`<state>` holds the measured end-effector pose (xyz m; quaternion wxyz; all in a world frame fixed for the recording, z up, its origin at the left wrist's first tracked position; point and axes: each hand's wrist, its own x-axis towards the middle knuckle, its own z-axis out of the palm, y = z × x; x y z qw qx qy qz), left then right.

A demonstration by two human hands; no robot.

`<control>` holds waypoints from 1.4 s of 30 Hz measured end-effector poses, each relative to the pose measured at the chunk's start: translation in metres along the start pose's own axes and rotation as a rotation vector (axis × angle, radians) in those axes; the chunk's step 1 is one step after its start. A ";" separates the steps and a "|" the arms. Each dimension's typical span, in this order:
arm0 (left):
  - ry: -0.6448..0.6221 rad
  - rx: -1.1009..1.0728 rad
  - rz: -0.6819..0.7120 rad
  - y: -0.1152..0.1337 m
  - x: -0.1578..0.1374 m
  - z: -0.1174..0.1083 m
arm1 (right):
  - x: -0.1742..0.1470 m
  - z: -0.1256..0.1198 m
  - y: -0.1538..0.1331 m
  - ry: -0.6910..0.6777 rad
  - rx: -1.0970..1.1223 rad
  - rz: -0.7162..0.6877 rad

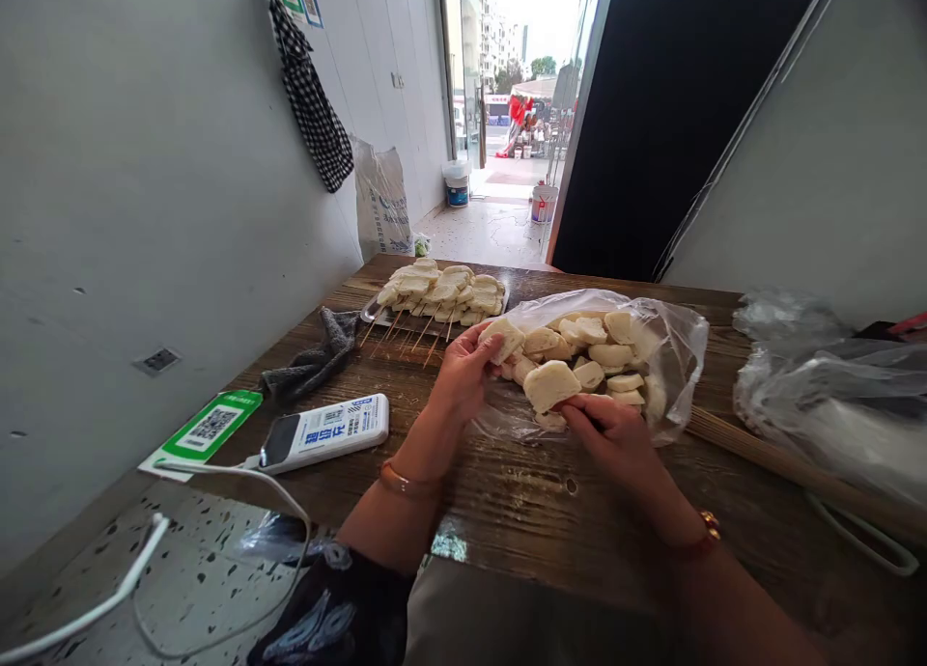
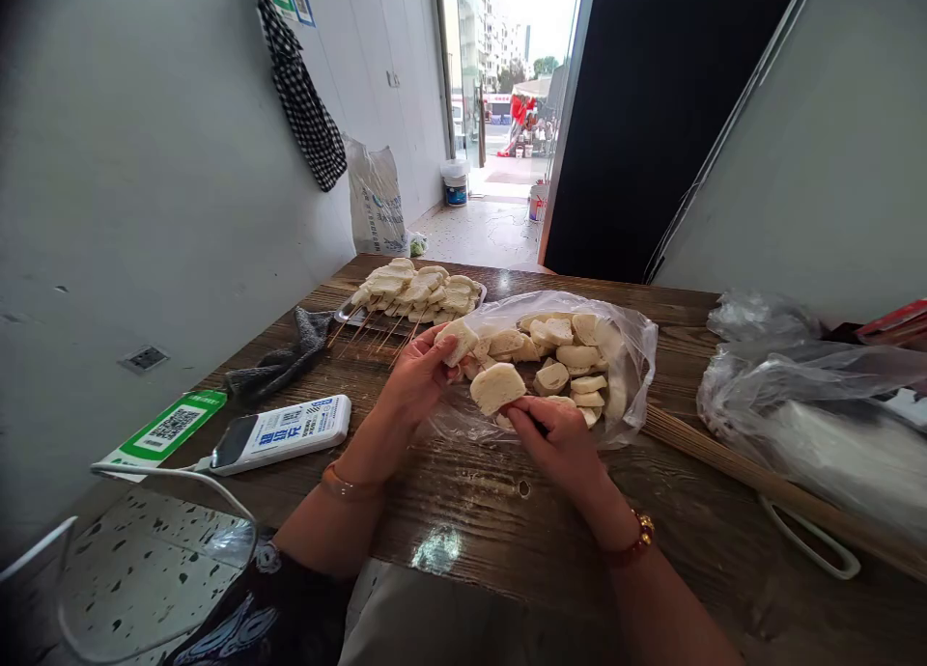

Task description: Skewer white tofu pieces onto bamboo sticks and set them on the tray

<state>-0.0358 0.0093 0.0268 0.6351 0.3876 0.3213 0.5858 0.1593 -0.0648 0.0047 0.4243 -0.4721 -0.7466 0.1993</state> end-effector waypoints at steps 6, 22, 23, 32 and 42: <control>0.038 -0.080 -0.003 -0.001 0.001 -0.002 | -0.002 0.007 0.005 -0.050 -0.036 -0.031; 0.053 -0.046 0.022 -0.002 -0.001 0.001 | 0.000 0.008 0.007 -0.020 -0.072 -0.040; 0.060 -0.035 0.029 -0.002 -0.001 0.001 | 0.000 0.008 0.007 -0.022 -0.075 -0.038; 0.062 0.133 0.085 -0.009 -0.003 0.004 | -0.001 0.010 0.009 -0.012 -0.082 -0.002; 0.043 0.127 0.061 -0.014 -0.006 0.009 | 0.000 0.010 0.007 0.004 -0.076 0.020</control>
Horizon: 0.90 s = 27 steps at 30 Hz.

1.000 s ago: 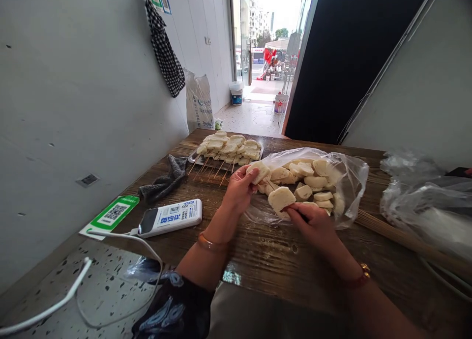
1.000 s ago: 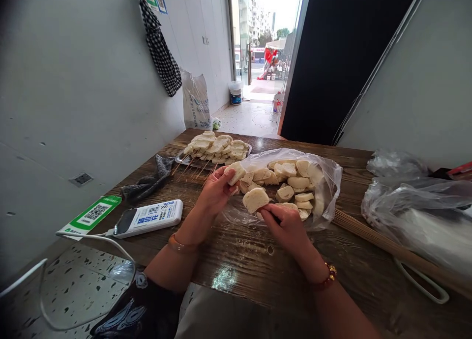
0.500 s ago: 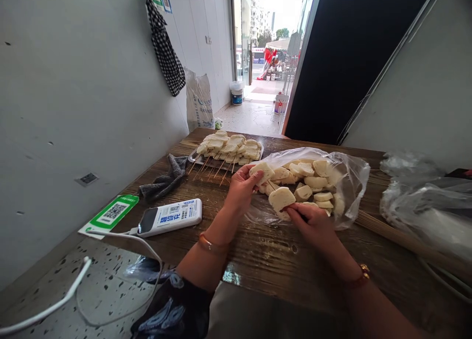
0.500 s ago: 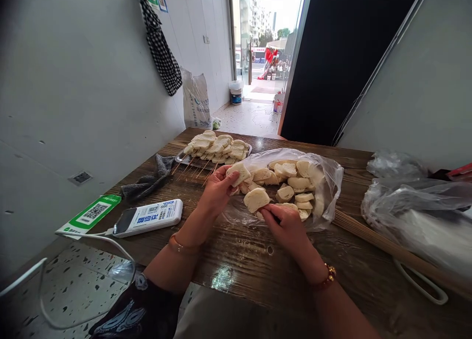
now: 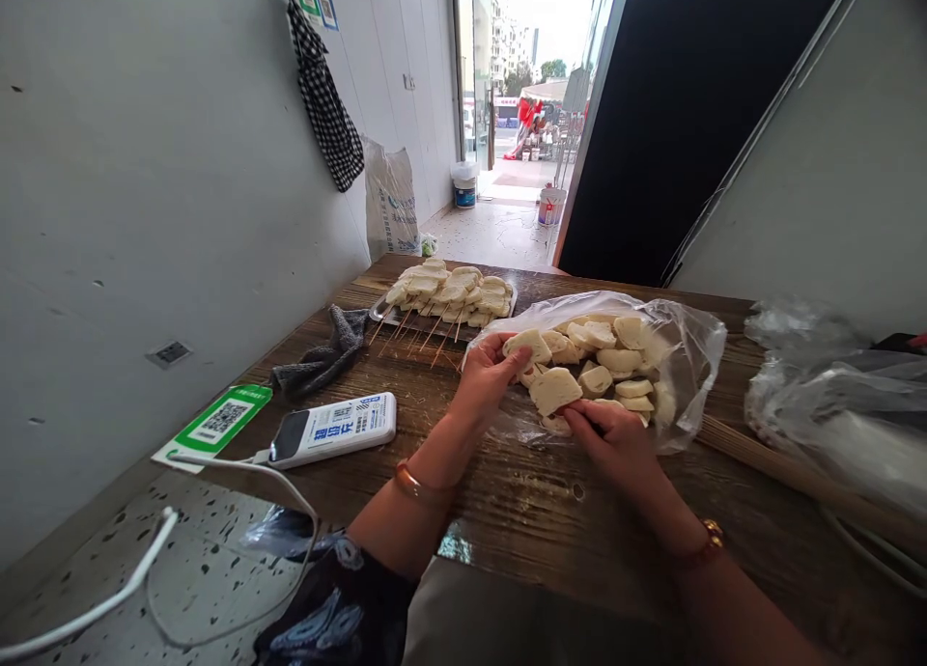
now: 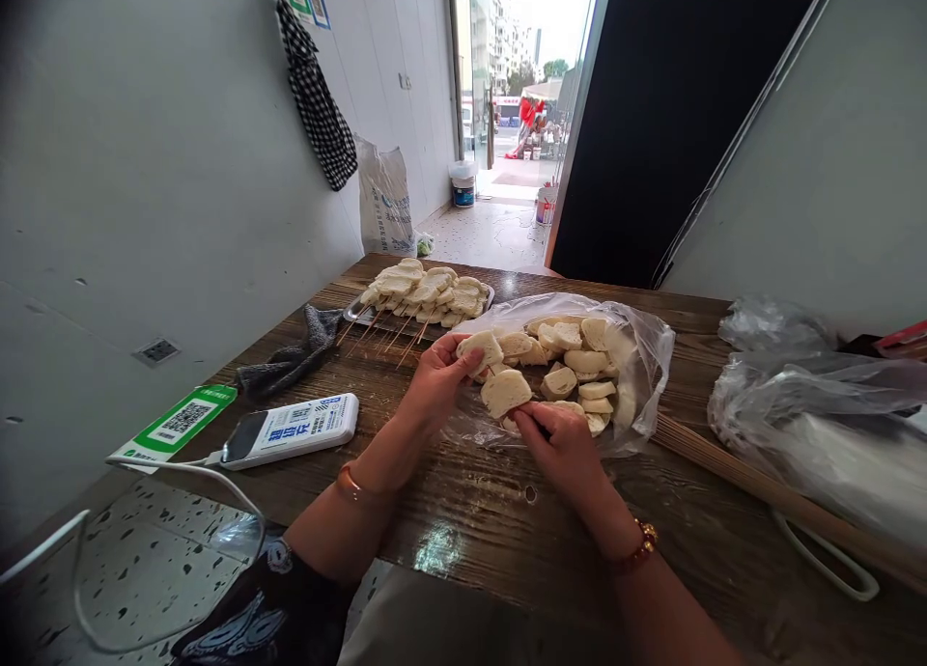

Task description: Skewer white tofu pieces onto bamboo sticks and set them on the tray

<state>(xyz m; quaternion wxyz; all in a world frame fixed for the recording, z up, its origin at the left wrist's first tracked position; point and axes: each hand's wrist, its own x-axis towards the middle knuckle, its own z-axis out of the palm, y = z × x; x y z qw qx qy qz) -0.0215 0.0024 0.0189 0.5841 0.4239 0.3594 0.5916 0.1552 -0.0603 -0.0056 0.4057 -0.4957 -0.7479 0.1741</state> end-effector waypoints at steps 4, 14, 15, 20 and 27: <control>0.011 0.016 0.041 -0.002 -0.001 0.002 | 0.000 0.003 0.000 0.010 -0.009 0.017; -0.019 0.002 0.013 -0.005 -0.005 0.005 | -0.002 0.008 0.003 0.062 -0.014 0.017; -0.022 0.002 0.014 -0.005 -0.005 0.005 | -0.002 0.008 0.003 0.069 -0.012 0.016; -0.037 0.019 0.022 -0.006 -0.006 0.005 | -0.003 0.009 0.002 0.078 -0.011 0.016; -0.016 -0.078 0.043 -0.003 -0.007 0.004 | -0.003 0.010 0.003 0.081 -0.015 0.012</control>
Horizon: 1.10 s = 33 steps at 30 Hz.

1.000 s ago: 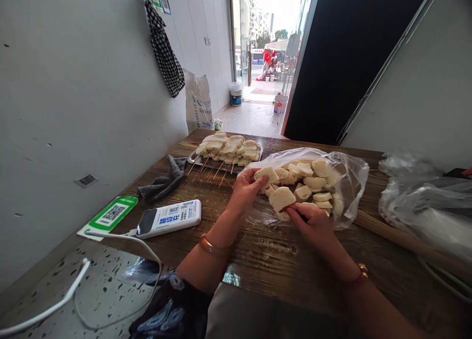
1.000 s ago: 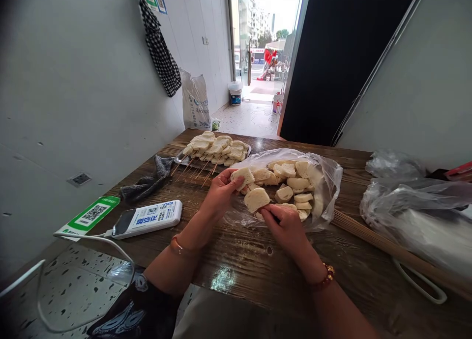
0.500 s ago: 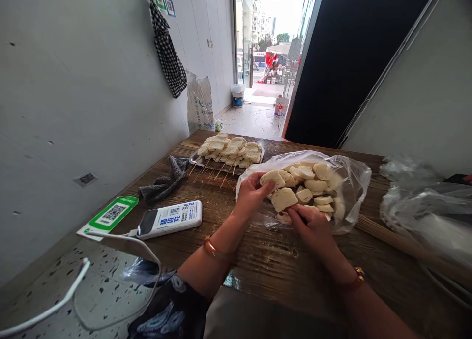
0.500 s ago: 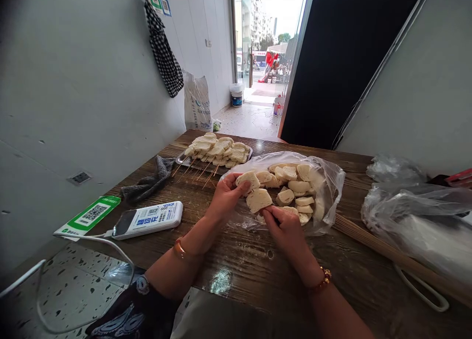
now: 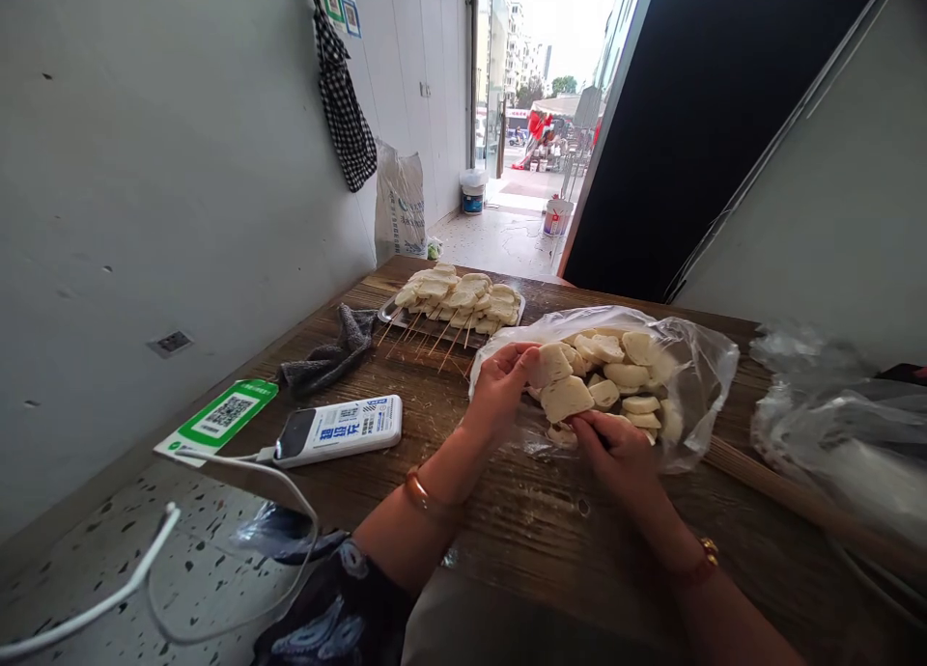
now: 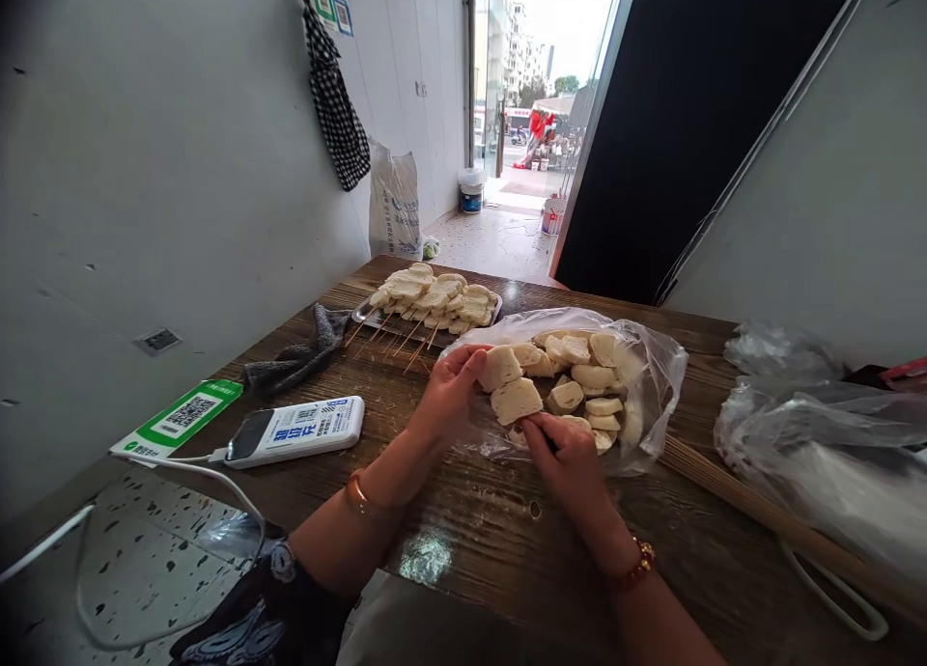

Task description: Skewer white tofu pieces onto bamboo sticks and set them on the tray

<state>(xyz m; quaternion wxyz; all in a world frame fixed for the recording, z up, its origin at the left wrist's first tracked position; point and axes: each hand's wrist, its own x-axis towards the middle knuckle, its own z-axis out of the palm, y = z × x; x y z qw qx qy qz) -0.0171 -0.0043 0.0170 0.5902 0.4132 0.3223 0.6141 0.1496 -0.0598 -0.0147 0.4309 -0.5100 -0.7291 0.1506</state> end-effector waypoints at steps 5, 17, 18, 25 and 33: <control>0.040 -0.067 -0.036 -0.001 0.000 0.001 | -0.001 0.000 0.000 0.006 0.004 -0.004; -0.006 -0.122 -0.093 0.001 -0.004 0.005 | -0.004 -0.002 0.002 0.058 -0.057 -0.034; -0.008 -0.132 -0.095 0.001 -0.005 0.005 | -0.004 -0.001 0.003 0.060 -0.062 -0.035; -0.014 -0.156 -0.118 0.002 -0.007 0.007 | -0.005 0.000 0.006 0.055 -0.081 -0.035; -0.019 -0.156 -0.166 -0.003 -0.010 0.012 | -0.002 -0.001 0.002 0.058 -0.123 0.012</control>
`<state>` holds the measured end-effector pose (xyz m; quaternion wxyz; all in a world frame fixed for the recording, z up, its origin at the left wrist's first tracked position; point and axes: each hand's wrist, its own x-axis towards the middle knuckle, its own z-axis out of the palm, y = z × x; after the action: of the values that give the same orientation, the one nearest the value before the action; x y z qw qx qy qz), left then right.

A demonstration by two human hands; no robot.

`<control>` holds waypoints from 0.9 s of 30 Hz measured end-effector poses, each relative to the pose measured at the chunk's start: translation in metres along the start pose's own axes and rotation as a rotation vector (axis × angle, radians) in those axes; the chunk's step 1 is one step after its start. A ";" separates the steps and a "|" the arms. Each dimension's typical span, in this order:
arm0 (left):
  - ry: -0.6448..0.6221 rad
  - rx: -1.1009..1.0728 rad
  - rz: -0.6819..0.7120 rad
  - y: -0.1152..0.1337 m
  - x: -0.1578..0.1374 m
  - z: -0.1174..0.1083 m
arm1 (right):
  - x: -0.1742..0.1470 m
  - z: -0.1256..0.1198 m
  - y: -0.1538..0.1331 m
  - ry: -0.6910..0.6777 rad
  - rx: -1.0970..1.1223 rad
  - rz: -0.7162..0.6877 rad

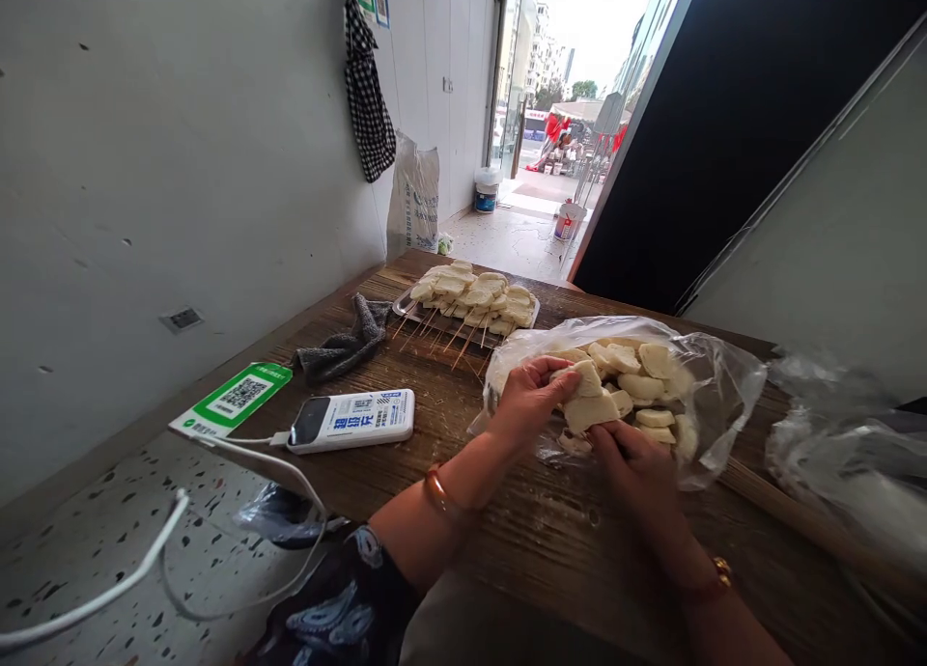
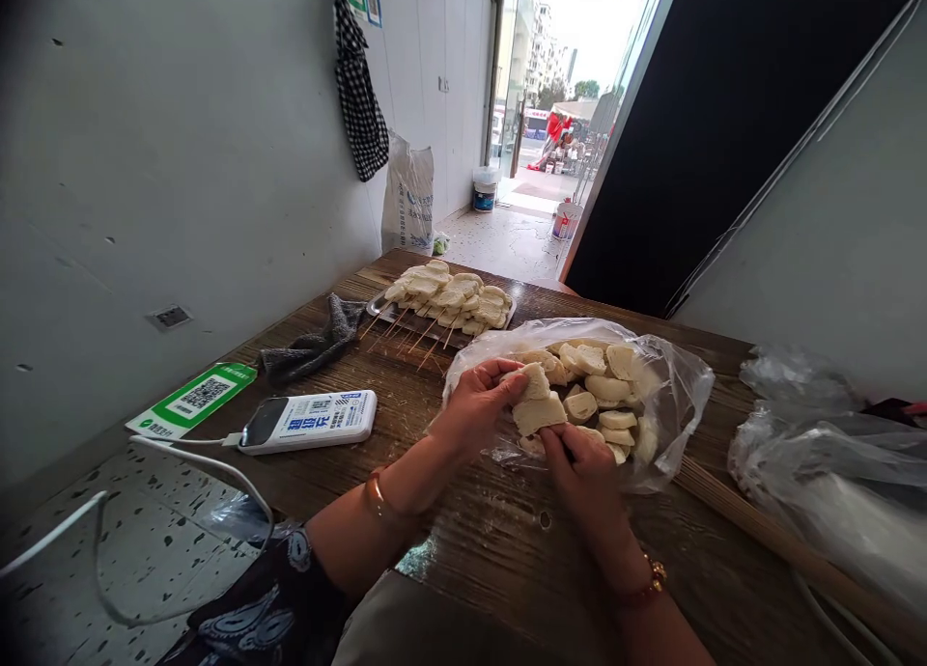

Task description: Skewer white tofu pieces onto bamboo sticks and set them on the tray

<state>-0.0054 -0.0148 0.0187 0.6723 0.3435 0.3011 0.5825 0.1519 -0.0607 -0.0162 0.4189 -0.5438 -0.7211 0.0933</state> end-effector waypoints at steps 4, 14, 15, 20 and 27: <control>0.013 0.025 -0.022 -0.002 0.002 -0.001 | 0.003 -0.002 -0.004 -0.036 0.045 0.070; 0.095 0.046 0.057 0.011 0.014 -0.008 | 0.006 -0.001 -0.005 -0.067 0.264 0.118; 0.098 0.054 0.050 0.011 0.013 -0.007 | 0.006 0.000 -0.004 -0.055 0.261 0.119; 0.066 0.080 0.027 0.003 0.012 -0.003 | 0.009 0.001 -0.006 -0.049 0.260 0.125; -0.019 0.091 -0.011 -0.003 0.014 -0.005 | 0.014 -0.006 -0.007 -0.035 0.269 0.121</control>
<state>-0.0058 -0.0011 0.0135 0.6619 0.3775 0.3230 0.5612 0.1504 -0.0536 -0.0014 0.4691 -0.5234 -0.6753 0.2237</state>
